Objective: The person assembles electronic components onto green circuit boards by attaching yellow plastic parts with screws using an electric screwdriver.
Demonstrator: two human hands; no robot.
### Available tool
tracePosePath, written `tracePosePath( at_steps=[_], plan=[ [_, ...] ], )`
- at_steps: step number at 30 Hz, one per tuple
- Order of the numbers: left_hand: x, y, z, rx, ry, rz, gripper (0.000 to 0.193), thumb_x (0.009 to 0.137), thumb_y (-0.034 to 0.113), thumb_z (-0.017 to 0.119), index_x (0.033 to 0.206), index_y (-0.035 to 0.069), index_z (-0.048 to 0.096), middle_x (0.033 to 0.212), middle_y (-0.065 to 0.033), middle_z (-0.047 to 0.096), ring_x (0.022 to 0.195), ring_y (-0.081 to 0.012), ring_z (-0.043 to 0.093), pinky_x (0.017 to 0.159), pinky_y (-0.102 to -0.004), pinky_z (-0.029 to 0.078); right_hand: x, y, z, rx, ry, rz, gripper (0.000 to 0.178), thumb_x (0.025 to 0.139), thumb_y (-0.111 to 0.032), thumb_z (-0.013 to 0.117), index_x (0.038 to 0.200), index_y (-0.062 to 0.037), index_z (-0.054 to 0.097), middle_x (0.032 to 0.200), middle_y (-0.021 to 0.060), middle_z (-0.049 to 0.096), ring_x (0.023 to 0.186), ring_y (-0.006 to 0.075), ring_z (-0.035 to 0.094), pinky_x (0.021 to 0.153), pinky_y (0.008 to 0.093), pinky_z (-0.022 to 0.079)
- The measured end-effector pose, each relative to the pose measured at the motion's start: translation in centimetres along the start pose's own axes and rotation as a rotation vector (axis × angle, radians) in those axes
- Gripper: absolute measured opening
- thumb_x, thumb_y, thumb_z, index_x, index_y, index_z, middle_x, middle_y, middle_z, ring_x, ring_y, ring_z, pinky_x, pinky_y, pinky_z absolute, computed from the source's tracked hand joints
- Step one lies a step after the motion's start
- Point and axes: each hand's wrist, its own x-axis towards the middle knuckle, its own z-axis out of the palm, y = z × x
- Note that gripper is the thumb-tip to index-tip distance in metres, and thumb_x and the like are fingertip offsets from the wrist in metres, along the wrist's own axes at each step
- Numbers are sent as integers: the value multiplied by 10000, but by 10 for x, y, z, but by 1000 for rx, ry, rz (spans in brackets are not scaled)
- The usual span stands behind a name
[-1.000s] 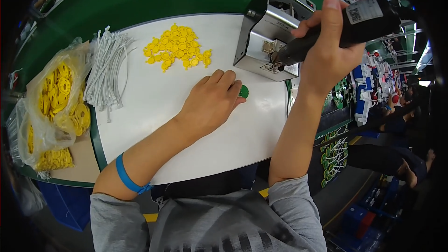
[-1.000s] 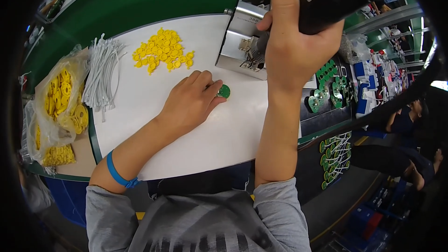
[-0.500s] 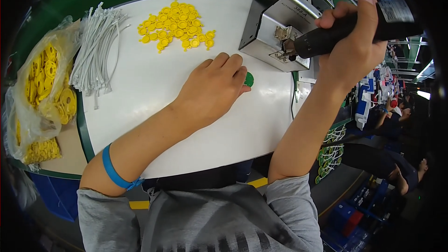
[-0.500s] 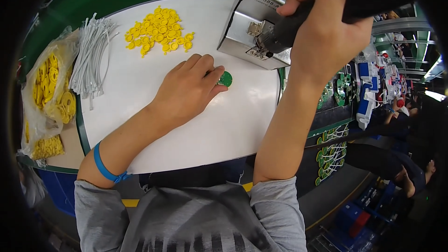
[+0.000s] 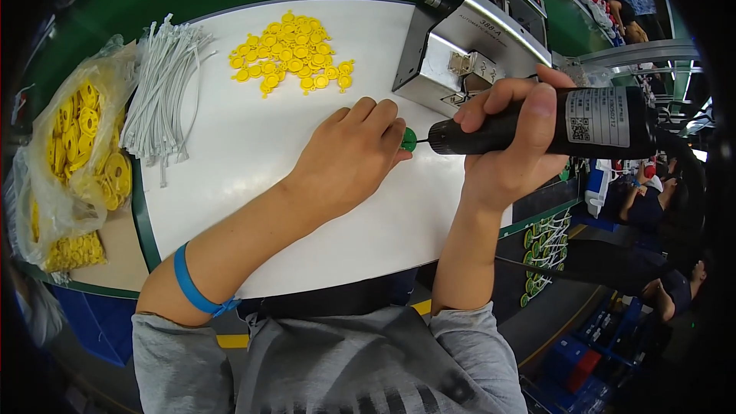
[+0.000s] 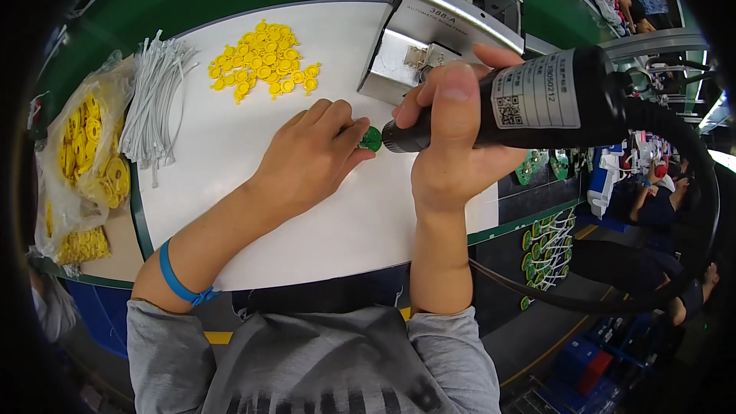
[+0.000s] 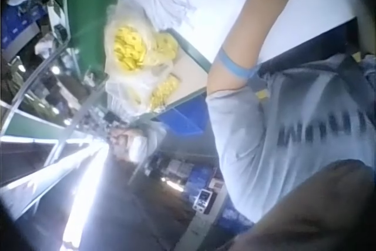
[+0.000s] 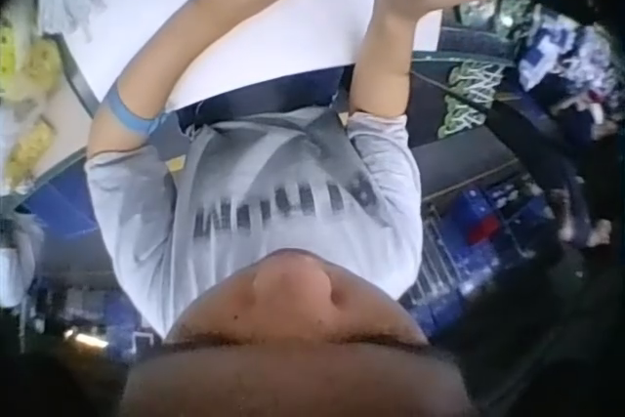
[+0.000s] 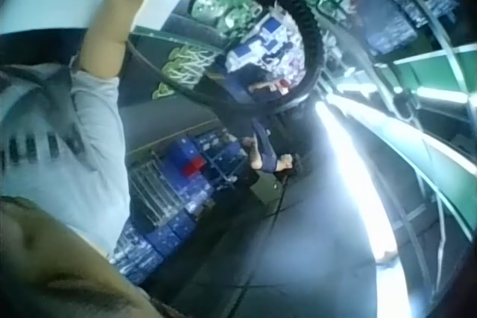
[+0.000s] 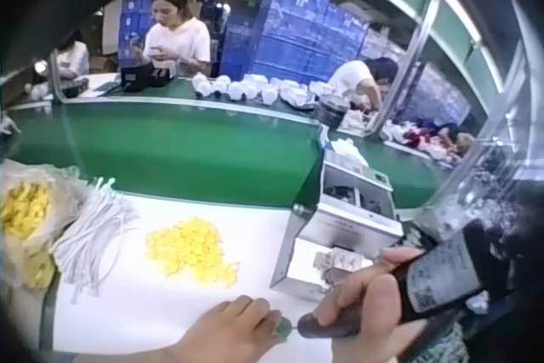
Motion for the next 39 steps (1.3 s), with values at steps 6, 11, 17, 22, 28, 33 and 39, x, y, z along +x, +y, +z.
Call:
tracePosePath(
  at_steps=[6, 11, 17, 22, 28, 33, 39],
  plan=[
    [0, 3, 1, -12, 1, -8, 324, 823, 200, 771, 1056, -13, 694, 949, -72, 546, 879, -233, 566, 725, -357, 514, -2, 7, -6, -91, -53, -32, 379, 976, -246, 610, 1174, 35, 450, 714, 97, 558, 486, 159, 530, 469, 338, 502],
    [1, 3, -2, 6, 9, 1, 326, 817, 201, 775, 1054, -9, 694, 947, -73, 545, 883, -235, 568, 726, -361, 515, -2, 5, -4, 73, -24, 61, 254, 913, -97, 668, 1060, 49, 520, 711, 86, 587, 514, 139, 556, 499, 274, 483],
    [4, 6, -9, 7, -13, -20, 319, 818, 202, 773, 1051, -1, 695, 935, -76, 539, 874, -242, 566, 720, -369, 516, 5, 10, -7, 256, -290, 94, 169, 886, -35, 683, 986, 17, 557, 741, 87, 602, 525, 136, 566, 491, 271, 485],
    [9, 7, -9, -23, 12, 6, 313, 826, 196, 769, 1061, 2, 696, 920, -79, 538, 865, -248, 567, 718, -371, 516, 8, 10, -7, 221, -241, 66, 218, 885, -53, 694, 1028, 22, 548, 740, 81, 606, 515, 140, 571, 486, 269, 484],
    [16, 8, -17, -85, 7, 32, 321, 830, 190, 778, 1079, 4, 700, 918, -85, 541, 861, -253, 580, 708, -367, 513, 53, -16, -24, 386, -196, 101, 252, 940, -170, 623, 1043, 11, 482, 692, 132, 594, 452, 179, 548, 443, 308, 479],
    [25, 14, -18, -115, 10, 24, 323, 817, 184, 799, 1069, 3, 713, 896, -91, 531, 827, -252, 576, 688, -364, 506, 87, -49, -3, 134, -51, -152, 214, 932, -148, 706, 958, 1, 556, 654, 64, 601, 477, 136, 572, 476, 253, 451],
    [25, 15, -14, -132, 20, 14, 324, 805, 174, 811, 1061, -3, 722, 871, -95, 518, 797, -249, 566, 666, -361, 500, 96, -37, 7, -174, 16, -227, 272, 940, -225, 712, 992, 20, 606, 661, 70, 599, 497, 155, 586, 484, 265, 466]
  ],
)
